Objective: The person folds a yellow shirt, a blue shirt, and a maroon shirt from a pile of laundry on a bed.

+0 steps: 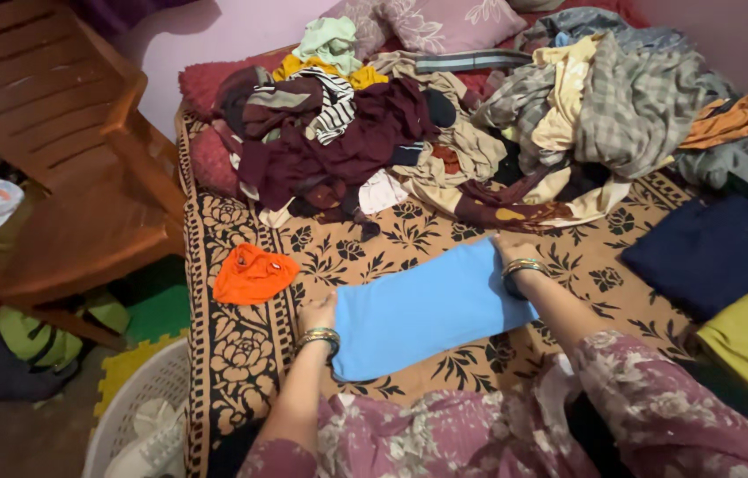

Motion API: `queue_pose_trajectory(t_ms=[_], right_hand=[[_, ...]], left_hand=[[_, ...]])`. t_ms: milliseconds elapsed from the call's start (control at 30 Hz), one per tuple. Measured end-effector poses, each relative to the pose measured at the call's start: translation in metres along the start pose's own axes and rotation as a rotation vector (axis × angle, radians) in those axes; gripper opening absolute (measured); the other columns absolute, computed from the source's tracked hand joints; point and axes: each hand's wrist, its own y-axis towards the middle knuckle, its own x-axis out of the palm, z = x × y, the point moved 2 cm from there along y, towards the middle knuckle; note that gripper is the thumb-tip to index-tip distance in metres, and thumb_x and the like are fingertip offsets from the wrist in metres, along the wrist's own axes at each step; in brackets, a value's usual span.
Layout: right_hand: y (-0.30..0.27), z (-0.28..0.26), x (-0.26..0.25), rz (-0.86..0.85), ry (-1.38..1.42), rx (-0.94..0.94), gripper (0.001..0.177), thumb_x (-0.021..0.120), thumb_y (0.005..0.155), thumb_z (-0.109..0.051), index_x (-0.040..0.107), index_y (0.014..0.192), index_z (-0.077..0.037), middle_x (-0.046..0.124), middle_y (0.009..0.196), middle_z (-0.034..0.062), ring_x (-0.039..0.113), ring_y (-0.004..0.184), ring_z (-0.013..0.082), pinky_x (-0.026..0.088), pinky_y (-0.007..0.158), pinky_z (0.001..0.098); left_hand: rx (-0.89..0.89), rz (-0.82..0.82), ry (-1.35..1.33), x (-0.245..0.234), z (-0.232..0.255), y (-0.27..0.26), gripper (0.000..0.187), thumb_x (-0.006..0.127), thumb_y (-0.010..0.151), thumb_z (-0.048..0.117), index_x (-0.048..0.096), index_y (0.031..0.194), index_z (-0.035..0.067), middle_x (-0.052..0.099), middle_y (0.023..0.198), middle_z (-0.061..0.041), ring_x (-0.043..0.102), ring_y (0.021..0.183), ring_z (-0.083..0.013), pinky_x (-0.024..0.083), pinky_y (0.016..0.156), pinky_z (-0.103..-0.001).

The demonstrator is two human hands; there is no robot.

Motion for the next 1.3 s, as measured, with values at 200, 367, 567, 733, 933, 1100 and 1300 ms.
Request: queue_pose_trajectory(t_ms=[200,367,567,733,933,1100,1300], right_hand=[[-0.016,-0.008,-0.027,0.241,0.089,0.063,0.048,0.061,0.098,-0.050,0.076,0.118,-0.009,0.072,0.118,0.0246,0.067,0.111,0.0429,0.052,0.097,0.0508],[-0.030,-0.009,-0.042,0.172,0.037,-0.022,0.041,0.063,0.093,-0.049,0.075,0.118,-0.019,0.072,0.117,0.0196,0.067,0.112,0.0391,0.050,0.098,0.0491],[-0.079,-0.042,-0.080,0.530,0.032,-0.218,0.045,0.072,0.092,-0.037,0.066,0.119,-0.001,0.069,0.116,0.0249,0.063,0.112,0.0432,0.049,0.097,0.0507],[-0.147,-0.084,-0.047,0.595,0.046,-0.662,0.041,0.069,0.095,-0.024,0.062,0.127,0.002,0.067,0.123,0.0253,0.060,0.119,0.0418,0.048,0.104,0.0490],[-0.184,-0.065,0.018,0.134,-0.254,-0.475,0.090,0.063,0.088,-0.057,0.032,0.150,0.000,0.029,0.160,0.0225,0.024,0.146,0.0444,0.023,0.114,0.0565],[-0.161,-0.050,0.027,0.117,-0.322,-0.233,0.117,0.054,0.083,-0.081,0.017,0.159,0.000,0.016,0.167,0.0249,0.013,0.154,0.0425,0.011,0.123,0.0543],[-0.143,-0.053,0.015,0.057,-0.226,-0.085,0.136,0.068,0.068,-0.085,0.018,0.157,0.004,0.025,0.162,0.0244,0.020,0.151,0.0401,0.018,0.121,0.0515]], left_hand=[[-0.178,0.132,-0.086,-0.026,0.022,-0.032,0.035,0.059,0.094,0.035,0.079,0.095,0.006,0.077,0.091,-0.019,0.075,0.082,-0.0380,0.058,0.078,-0.048],[-0.206,0.103,0.055,-0.050,0.054,-0.067,0.038,0.056,0.099,0.036,0.079,0.095,0.006,0.074,0.087,-0.021,0.071,0.078,-0.0406,0.057,0.075,-0.051],[0.251,0.436,0.224,-0.059,0.081,-0.097,0.052,0.067,0.086,0.041,0.063,0.122,0.004,0.063,0.125,-0.024,0.057,0.117,-0.0410,0.045,0.097,-0.053],[0.851,0.072,0.348,-0.017,0.118,-0.165,0.050,0.061,0.096,0.039,0.058,0.137,0.010,0.050,0.146,-0.017,0.038,0.143,-0.0398,0.024,0.121,-0.060],[0.262,-0.261,0.471,0.000,0.109,-0.194,0.104,0.059,0.090,0.065,0.010,0.162,0.008,-0.001,0.172,-0.010,-0.005,0.156,-0.0416,0.005,0.122,-0.064],[-0.052,-0.239,0.335,0.006,0.090,-0.176,0.133,0.064,0.079,0.080,-0.002,0.160,-0.003,-0.010,0.170,-0.019,-0.013,0.158,-0.0367,0.001,0.123,-0.061],[-0.136,-0.047,0.233,0.030,0.070,-0.147,0.132,0.069,0.076,0.077,0.007,0.159,-0.005,-0.001,0.170,-0.024,-0.006,0.158,-0.0361,0.009,0.123,-0.060]])
